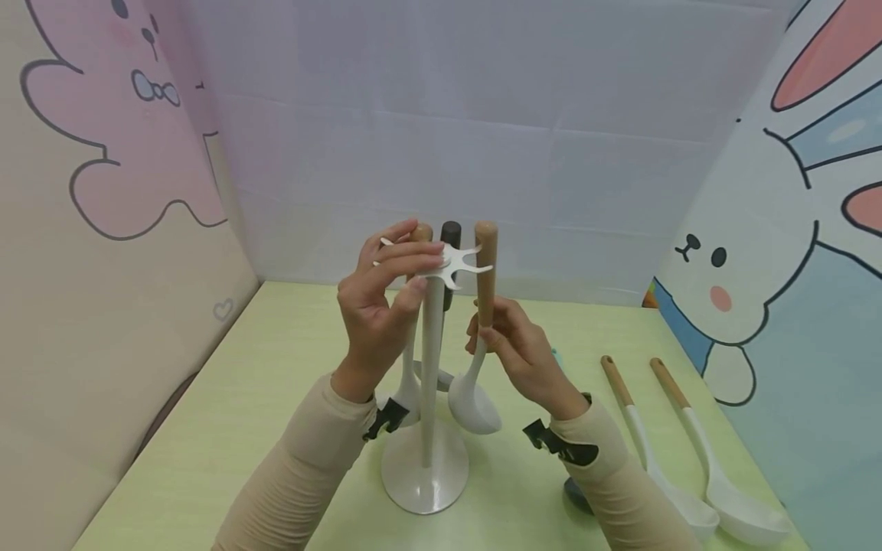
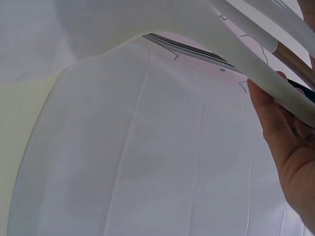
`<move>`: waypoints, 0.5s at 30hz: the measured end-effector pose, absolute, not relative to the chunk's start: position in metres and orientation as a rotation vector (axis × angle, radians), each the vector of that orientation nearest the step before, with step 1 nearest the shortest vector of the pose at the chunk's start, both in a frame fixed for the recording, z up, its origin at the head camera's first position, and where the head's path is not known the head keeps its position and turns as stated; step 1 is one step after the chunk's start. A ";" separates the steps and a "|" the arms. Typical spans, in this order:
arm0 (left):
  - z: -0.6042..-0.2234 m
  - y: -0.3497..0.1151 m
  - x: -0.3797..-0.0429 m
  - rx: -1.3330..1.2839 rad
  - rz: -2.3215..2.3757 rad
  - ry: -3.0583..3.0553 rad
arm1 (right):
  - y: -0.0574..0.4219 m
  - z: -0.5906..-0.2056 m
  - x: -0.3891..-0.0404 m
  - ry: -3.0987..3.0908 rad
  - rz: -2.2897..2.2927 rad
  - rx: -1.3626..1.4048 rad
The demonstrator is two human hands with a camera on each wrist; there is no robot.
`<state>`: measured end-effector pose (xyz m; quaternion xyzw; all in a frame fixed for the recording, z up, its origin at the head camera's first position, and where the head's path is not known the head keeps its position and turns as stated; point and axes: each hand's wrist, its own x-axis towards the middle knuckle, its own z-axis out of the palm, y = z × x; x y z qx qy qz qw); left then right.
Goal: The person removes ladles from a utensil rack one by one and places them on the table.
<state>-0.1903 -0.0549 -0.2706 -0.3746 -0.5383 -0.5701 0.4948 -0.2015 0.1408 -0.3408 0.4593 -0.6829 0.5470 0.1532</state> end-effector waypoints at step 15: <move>-0.270 -0.060 -0.194 -0.976 -1.493 -1.262 | 0.153 -0.342 -0.201 -1.993 1.550 1.239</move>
